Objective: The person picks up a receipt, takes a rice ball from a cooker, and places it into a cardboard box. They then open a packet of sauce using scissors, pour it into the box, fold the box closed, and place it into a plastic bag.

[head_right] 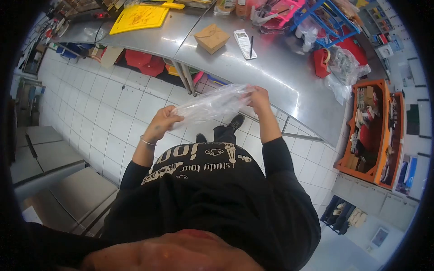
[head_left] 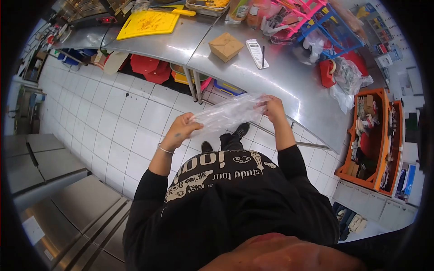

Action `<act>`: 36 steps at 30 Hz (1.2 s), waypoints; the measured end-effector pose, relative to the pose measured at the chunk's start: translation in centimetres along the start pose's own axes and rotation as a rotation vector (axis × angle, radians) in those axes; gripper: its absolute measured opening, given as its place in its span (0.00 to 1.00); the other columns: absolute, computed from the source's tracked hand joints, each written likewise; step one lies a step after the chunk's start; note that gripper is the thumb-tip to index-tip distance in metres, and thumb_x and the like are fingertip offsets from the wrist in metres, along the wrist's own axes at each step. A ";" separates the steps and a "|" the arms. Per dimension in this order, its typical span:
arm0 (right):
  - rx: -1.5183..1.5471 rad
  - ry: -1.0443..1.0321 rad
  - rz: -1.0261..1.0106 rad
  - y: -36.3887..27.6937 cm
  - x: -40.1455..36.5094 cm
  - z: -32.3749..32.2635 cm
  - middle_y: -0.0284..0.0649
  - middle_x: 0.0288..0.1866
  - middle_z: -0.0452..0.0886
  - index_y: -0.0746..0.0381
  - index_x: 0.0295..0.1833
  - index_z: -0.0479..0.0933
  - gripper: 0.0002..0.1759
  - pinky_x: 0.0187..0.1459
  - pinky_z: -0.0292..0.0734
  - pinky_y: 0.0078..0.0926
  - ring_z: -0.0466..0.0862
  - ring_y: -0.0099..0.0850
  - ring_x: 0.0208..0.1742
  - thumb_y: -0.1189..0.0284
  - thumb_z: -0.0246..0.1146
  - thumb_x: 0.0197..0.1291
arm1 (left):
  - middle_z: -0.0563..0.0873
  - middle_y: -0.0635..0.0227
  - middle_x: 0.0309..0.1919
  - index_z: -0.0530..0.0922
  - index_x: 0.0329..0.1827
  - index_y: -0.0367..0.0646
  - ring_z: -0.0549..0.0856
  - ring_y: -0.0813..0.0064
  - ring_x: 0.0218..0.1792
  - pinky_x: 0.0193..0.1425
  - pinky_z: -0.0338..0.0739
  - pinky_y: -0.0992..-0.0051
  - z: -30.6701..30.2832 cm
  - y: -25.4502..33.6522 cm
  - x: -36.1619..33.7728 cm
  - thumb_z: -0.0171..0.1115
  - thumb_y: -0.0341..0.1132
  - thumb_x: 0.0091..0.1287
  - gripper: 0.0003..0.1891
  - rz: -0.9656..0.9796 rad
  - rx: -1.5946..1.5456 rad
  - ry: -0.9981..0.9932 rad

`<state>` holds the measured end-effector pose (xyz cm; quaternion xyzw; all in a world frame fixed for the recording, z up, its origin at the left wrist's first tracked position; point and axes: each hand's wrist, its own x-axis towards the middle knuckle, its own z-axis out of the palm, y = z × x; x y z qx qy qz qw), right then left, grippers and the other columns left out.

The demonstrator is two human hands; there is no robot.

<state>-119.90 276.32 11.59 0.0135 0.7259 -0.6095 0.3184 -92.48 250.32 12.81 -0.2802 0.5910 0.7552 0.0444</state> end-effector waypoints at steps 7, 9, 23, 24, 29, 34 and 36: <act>-0.431 -0.610 -0.159 -6.2 -10.5 7.6 0.32 0.34 0.77 0.63 0.46 0.75 0.13 0.34 0.76 0.19 0.79 0.22 0.32 0.72 0.69 0.60 | 0.78 0.56 0.54 0.77 0.44 0.41 0.82 0.57 0.48 0.47 0.76 0.70 -4.3 1.4 0.3 0.75 0.35 0.55 0.18 0.596 0.955 1.420; -0.478 -0.600 -0.509 -7.4 -10.5 8.2 0.33 0.38 0.77 0.63 0.49 0.74 0.16 0.40 0.77 0.20 0.78 0.21 0.38 0.72 0.69 0.59 | 0.73 0.53 0.63 0.79 0.46 0.42 0.79 0.59 0.57 0.54 0.75 0.70 -2.8 4.0 -0.7 0.76 0.36 0.55 0.18 0.726 1.251 1.409; -0.867 -0.012 -1.381 -15.8 -5.8 3.2 0.50 0.56 0.80 0.57 0.64 0.73 0.36 0.56 0.75 0.43 0.80 0.47 0.56 0.74 0.71 0.44 | 0.86 0.49 0.47 0.57 0.72 0.42 0.87 0.71 0.34 0.33 0.83 0.75 4.6 9.6 -1.8 0.45 0.22 0.66 0.29 0.351 -0.228 0.081; -0.660 -0.118 -1.341 -14.2 -6.5 3.9 0.49 0.54 0.81 0.62 0.57 0.78 0.27 0.56 0.75 0.42 0.81 0.47 0.55 0.75 0.69 0.46 | 0.86 0.49 0.47 0.57 0.72 0.42 0.87 0.70 0.36 0.35 0.84 0.74 4.9 10.1 -2.0 0.46 0.21 0.64 0.30 0.359 -0.306 0.037; -0.825 -0.585 -0.922 -4.3 -4.6 9.8 0.51 0.35 0.84 0.64 0.38 0.82 0.12 0.44 0.80 0.41 0.86 0.46 0.41 0.70 0.67 0.48 | 0.85 0.54 0.49 0.61 0.73 0.41 0.86 0.65 0.49 0.51 0.82 0.69 6.4 12.8 -4.2 0.50 0.20 0.58 0.35 0.426 -0.354 -0.252; -1.502 -0.300 -0.552 -6.5 -1.8 10.0 0.53 0.42 0.85 0.61 0.40 0.85 0.15 0.44 0.82 0.45 0.86 0.48 0.46 0.62 0.67 0.50 | 0.83 0.64 0.57 0.81 0.61 0.40 0.81 0.74 0.47 0.57 0.74 0.77 2.1 12.9 -4.3 0.57 0.24 0.59 0.24 0.412 -0.136 -0.459; -1.602 -0.225 -0.788 -8.0 -2.2 10.4 0.50 0.53 0.82 0.61 0.45 0.84 0.17 0.57 0.73 0.44 0.80 0.45 0.57 0.62 0.65 0.54 | 0.83 0.62 0.53 0.85 0.53 0.40 0.81 0.72 0.43 0.53 0.76 0.76 0.2 13.1 -3.9 0.62 0.29 0.61 0.16 0.387 0.424 -0.279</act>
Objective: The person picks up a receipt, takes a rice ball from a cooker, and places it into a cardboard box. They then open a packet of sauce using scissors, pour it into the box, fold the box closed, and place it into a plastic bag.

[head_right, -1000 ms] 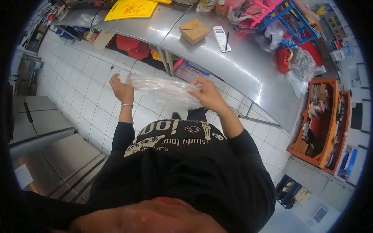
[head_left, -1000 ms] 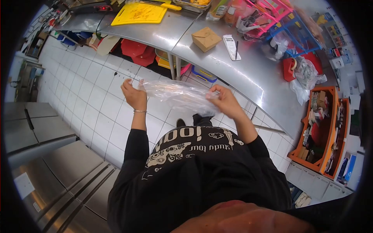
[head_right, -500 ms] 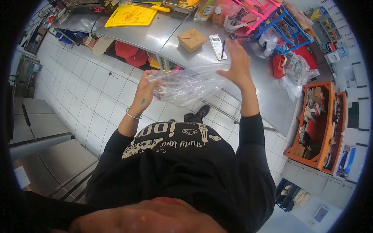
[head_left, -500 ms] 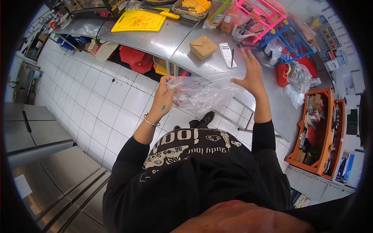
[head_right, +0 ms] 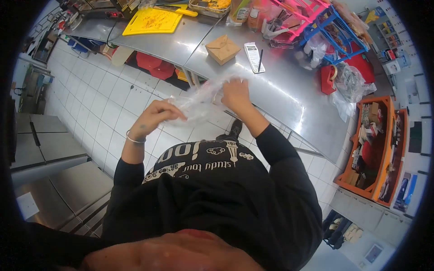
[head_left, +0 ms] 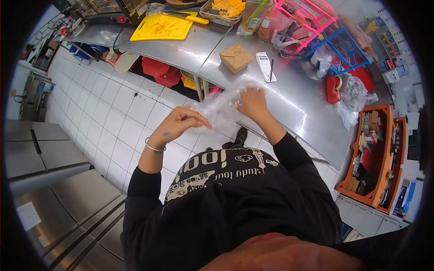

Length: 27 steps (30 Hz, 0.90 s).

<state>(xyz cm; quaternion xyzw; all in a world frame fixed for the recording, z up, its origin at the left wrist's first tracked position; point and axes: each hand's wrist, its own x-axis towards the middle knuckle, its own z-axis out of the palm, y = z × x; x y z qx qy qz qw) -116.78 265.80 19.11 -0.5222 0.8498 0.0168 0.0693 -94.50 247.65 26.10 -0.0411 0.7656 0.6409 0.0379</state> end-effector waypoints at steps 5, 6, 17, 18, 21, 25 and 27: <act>-0.392 0.185 -0.376 -4.7 -0.3 6.0 0.37 0.81 0.58 0.49 0.69 0.73 0.36 0.76 0.45 0.56 0.55 0.40 0.81 0.55 0.69 0.53 | 0.73 0.54 0.65 0.79 0.64 0.53 0.81 0.58 0.52 0.49 0.80 0.62 0.5 -4.7 3.0 0.72 0.36 0.56 0.29 -0.676 0.890 0.692; -0.363 0.097 -0.379 -4.9 -0.4 7.2 0.37 0.82 0.56 0.49 0.69 0.74 0.34 0.76 0.45 0.55 0.54 0.40 0.81 0.55 0.68 0.55 | 0.68 0.52 0.69 0.74 0.69 0.55 0.80 0.54 0.53 0.48 0.80 0.59 -0.7 -6.2 3.0 0.72 0.34 0.54 0.35 -0.717 0.921 0.737; 0.821 0.053 0.038 9.0 15.9 -2.5 0.51 0.72 0.69 0.56 0.72 0.68 0.44 0.64 0.72 0.43 0.72 0.45 0.70 0.51 0.72 0.52 | 0.48 0.49 0.80 0.63 0.78 0.49 0.47 0.43 0.80 0.80 0.53 0.60 -1.7 -5.1 0.6 0.45 0.13 0.43 0.49 -0.094 0.518 0.937; 0.511 0.222 0.052 8.8 17.0 -1.2 0.52 0.72 0.69 0.54 0.75 0.65 0.48 0.62 0.72 0.45 0.73 0.46 0.69 0.48 0.72 0.51 | 0.50 0.50 0.80 0.62 0.78 0.48 0.47 0.45 0.80 0.81 0.49 0.60 -1.3 -4.2 1.0 0.44 0.14 0.43 0.49 -0.088 0.514 0.946; 0.130 0.264 0.203 7.5 18.5 1.8 0.53 0.73 0.65 0.46 0.79 0.55 0.56 0.57 0.70 0.63 0.75 0.52 0.66 0.45 0.73 0.47 | 0.57 0.51 0.78 0.59 0.78 0.43 0.49 0.51 0.80 0.82 0.44 0.60 -0.3 -2.4 2.5 0.42 0.16 0.43 0.48 -0.035 0.457 0.960; 0.300 -0.026 0.380 6.4 19.9 1.7 0.52 0.72 0.64 0.42 0.81 0.48 0.62 0.58 0.66 0.70 0.72 0.55 0.67 0.40 0.72 0.43 | 0.64 0.54 0.74 0.60 0.77 0.38 0.59 0.59 0.77 0.79 0.55 0.63 1.1 0.8 5.7 0.43 0.16 0.45 0.45 0.065 0.168 1.020; 0.400 0.016 0.335 8.4 19.0 1.0 0.52 0.68 0.68 0.42 0.81 0.48 0.61 0.57 0.68 0.67 0.73 0.55 0.65 0.41 0.71 0.45 | 0.66 0.56 0.72 0.60 0.76 0.37 0.64 0.63 0.74 0.76 0.61 0.67 1.9 1.5 7.1 0.45 0.16 0.48 0.43 0.065 0.026 1.031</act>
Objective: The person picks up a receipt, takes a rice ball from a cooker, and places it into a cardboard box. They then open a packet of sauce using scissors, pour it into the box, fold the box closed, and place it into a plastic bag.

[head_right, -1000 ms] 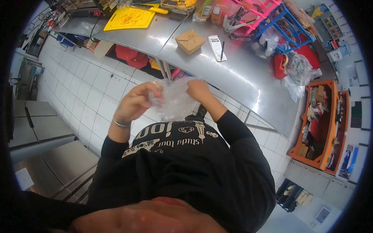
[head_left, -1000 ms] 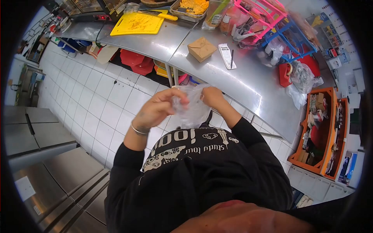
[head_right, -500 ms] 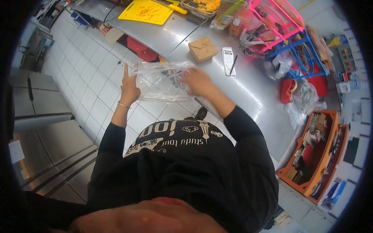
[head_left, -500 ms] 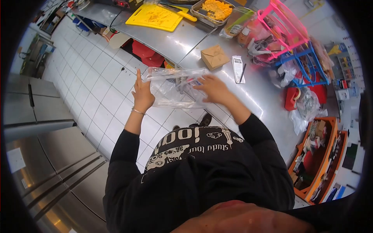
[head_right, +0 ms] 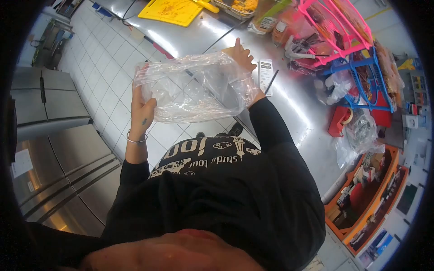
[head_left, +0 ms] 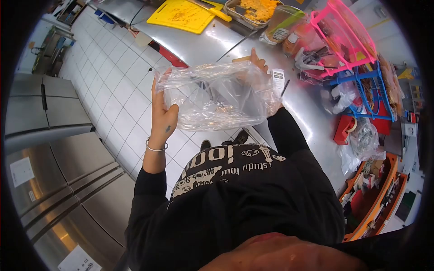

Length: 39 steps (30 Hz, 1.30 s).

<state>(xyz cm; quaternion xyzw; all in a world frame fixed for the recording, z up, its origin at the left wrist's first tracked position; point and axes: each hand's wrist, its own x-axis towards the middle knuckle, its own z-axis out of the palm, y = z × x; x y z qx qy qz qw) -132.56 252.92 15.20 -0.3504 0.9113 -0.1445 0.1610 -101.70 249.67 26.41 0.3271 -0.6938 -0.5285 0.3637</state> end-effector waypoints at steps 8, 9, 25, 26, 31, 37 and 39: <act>0.066 0.405 0.073 15.8 -7.7 -18.6 0.59 0.60 0.73 0.51 0.80 0.56 0.63 0.57 0.75 0.46 0.77 0.54 0.59 0.53 0.79 0.35 | 0.68 0.57 0.70 0.63 0.74 0.35 0.66 0.64 0.71 0.71 0.61 0.71 12.2 -4.3 2.0 0.49 0.17 0.52 0.39 -0.088 -0.146 -0.210; 0.064 0.487 -0.001 18.2 -9.8 -20.8 0.59 0.58 0.73 0.56 0.78 0.59 0.60 0.56 0.76 0.42 0.78 0.53 0.56 0.57 0.78 0.35 | 0.68 0.54 0.69 0.64 0.73 0.35 0.64 0.60 0.73 0.75 0.55 0.69 14.9 -4.3 2.3 0.49 0.18 0.51 0.38 -0.051 -0.142 -0.260; 0.136 0.085 0.354 26.7 -13.5 -14.6 0.50 0.62 0.69 0.51 0.76 0.58 0.59 0.56 0.72 0.58 0.72 0.53 0.63 0.56 0.77 0.34 | 0.56 0.48 0.77 0.56 0.78 0.40 0.47 0.47 0.80 0.82 0.42 0.59 41.0 -6.4 1.0 0.54 0.19 0.50 0.45 0.165 0.021 -0.793; 0.160 0.107 0.382 26.7 -13.0 -13.7 0.49 0.64 0.68 0.50 0.77 0.57 0.59 0.56 0.72 0.59 0.72 0.54 0.63 0.55 0.77 0.35 | 0.53 0.44 0.77 0.55 0.79 0.42 0.46 0.44 0.80 0.82 0.42 0.58 41.1 -6.3 1.2 0.54 0.19 0.50 0.46 0.167 0.032 -0.807; 0.205 0.188 0.135 28.0 -11.7 -12.8 0.53 0.63 0.74 0.54 0.72 0.66 0.47 0.55 0.73 0.52 0.77 0.50 0.58 0.55 0.74 0.46 | 0.43 0.39 0.79 0.58 0.79 0.43 0.41 0.41 0.80 0.81 0.43 0.57 40.9 -6.7 2.3 0.55 0.19 0.51 0.44 0.186 0.154 -0.839; 0.191 0.580 0.207 36.9 -4.9 -20.4 0.45 0.43 0.83 0.57 0.54 0.84 0.14 0.40 0.77 0.39 0.83 0.42 0.42 0.68 0.62 0.64 | 0.35 0.40 0.80 0.65 0.76 0.45 0.40 0.41 0.80 0.80 0.46 0.57 39.5 -4.1 3.2 0.57 0.19 0.52 0.41 0.130 0.210 -0.906; -0.061 0.759 0.097 41.6 -0.9 -18.4 0.43 0.39 0.82 0.55 0.51 0.85 0.13 0.40 0.77 0.41 0.82 0.43 0.42 0.69 0.62 0.63 | 0.35 0.39 0.80 0.66 0.76 0.47 0.41 0.41 0.80 0.80 0.47 0.58 39.3 -3.4 3.1 0.58 0.20 0.53 0.40 0.112 0.192 -0.928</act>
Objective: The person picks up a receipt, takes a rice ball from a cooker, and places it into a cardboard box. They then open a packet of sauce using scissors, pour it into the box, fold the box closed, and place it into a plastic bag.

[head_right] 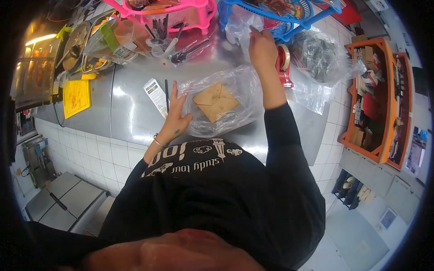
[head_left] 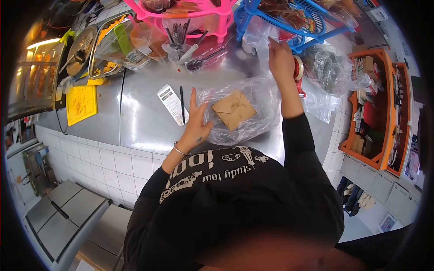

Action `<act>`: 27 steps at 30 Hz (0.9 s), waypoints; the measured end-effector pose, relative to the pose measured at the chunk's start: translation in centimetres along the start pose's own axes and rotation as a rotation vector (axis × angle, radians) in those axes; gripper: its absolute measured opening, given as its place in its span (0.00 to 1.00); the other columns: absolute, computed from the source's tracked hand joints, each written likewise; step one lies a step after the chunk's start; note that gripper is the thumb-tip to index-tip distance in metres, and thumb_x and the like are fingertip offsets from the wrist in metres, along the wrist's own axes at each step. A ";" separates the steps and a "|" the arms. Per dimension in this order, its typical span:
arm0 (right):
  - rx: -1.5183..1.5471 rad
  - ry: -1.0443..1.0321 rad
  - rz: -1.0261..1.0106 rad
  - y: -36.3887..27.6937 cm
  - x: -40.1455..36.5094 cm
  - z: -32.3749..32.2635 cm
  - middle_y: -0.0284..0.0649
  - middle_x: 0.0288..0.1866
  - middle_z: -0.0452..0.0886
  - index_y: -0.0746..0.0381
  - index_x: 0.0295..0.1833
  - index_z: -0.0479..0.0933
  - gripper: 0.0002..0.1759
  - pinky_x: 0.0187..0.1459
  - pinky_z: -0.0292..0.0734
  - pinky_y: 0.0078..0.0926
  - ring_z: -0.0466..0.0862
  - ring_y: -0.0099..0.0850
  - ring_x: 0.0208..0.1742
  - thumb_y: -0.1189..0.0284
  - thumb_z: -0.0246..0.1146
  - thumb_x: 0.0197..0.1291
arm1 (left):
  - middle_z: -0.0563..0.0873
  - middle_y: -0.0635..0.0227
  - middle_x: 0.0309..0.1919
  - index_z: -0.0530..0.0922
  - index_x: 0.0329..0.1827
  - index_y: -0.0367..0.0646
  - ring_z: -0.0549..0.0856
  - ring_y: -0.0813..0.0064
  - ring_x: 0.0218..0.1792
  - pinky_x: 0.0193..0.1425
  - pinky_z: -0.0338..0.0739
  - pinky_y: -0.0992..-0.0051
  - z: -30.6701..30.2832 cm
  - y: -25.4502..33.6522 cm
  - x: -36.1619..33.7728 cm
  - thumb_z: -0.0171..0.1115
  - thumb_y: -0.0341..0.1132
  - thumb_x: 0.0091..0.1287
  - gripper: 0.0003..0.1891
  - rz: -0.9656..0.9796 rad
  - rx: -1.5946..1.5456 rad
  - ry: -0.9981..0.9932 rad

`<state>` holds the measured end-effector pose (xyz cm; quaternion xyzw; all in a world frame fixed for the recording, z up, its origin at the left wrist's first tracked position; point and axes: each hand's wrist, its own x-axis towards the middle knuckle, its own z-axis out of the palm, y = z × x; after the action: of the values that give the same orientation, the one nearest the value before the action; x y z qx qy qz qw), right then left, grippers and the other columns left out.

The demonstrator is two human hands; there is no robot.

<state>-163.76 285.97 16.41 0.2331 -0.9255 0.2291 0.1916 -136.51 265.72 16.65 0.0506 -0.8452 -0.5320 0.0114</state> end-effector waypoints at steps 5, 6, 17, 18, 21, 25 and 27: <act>-0.269 0.028 -0.146 2.9 0.7 3.7 0.40 0.35 0.80 0.53 0.42 0.88 0.09 0.43 0.76 0.42 0.80 0.44 0.43 0.69 0.65 0.57 | 0.42 0.42 0.80 0.70 0.71 0.50 0.41 0.46 0.81 0.81 0.45 0.59 -0.8 1.3 -0.5 0.54 0.18 0.51 0.38 -0.075 -0.052 0.006; -0.247 0.032 -0.155 3.1 1.1 3.5 0.40 0.35 0.80 0.54 0.40 0.87 0.08 0.43 0.76 0.42 0.80 0.44 0.43 0.69 0.65 0.56 | 0.44 0.42 0.80 0.71 0.70 0.50 0.41 0.47 0.82 0.81 0.45 0.59 -0.9 1.2 -0.7 0.53 0.18 0.50 0.38 -0.093 -0.056 0.004; 0.131 -0.020 -0.137 2.8 4.0 -4.6 0.42 0.37 0.83 0.60 0.36 0.85 0.07 0.41 0.75 0.36 0.81 0.39 0.39 0.69 0.70 0.56 | 0.54 0.42 0.76 0.62 0.72 0.42 0.45 0.49 0.81 0.81 0.50 0.57 -2.8 1.5 -2.3 0.51 0.18 0.52 0.38 -0.067 -0.216 0.192; 0.182 -0.044 -0.102 2.3 3.9 -5.6 0.41 0.36 0.83 0.61 0.37 0.85 0.07 0.39 0.75 0.34 0.81 0.37 0.37 0.69 0.70 0.57 | 0.54 0.43 0.76 0.59 0.74 0.41 0.47 0.50 0.81 0.81 0.51 0.57 -2.7 1.4 -2.5 0.51 0.18 0.52 0.40 -0.063 -0.273 0.239; 0.483 -0.012 0.099 0.2 3.7 -8.2 0.34 0.31 0.82 0.62 0.37 0.84 0.09 0.34 0.72 0.26 0.78 0.27 0.30 0.67 0.69 0.61 | 0.50 0.44 0.77 0.52 0.78 0.41 0.52 0.50 0.80 0.80 0.55 0.57 -2.7 0.4 -3.2 0.52 0.18 0.52 0.45 -0.144 -0.294 0.216; 0.499 -0.054 0.224 -1.4 4.4 -11.4 0.32 0.32 0.83 0.64 0.42 0.82 0.11 0.36 0.72 0.20 0.78 0.19 0.32 0.66 0.66 0.66 | 0.53 0.51 0.76 0.52 0.79 0.44 0.63 0.49 0.75 0.64 0.73 0.65 -2.4 -0.4 -3.7 0.53 0.19 0.53 0.45 -0.153 -0.191 0.213; 0.690 -0.049 0.310 -1.8 4.6 -12.5 0.35 0.34 0.84 0.64 0.44 0.81 0.11 0.37 0.74 0.20 0.80 0.20 0.33 0.66 0.66 0.66 | 0.54 0.46 0.74 0.54 0.78 0.39 0.67 0.51 0.71 0.71 0.68 0.60 -2.7 0.6 -3.8 0.55 0.20 0.53 0.43 -0.180 -0.160 0.212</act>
<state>-163.53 289.38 29.37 0.1464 -0.8225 0.5480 0.0428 -132.54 263.94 18.50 0.1810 -0.7863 -0.5880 0.0569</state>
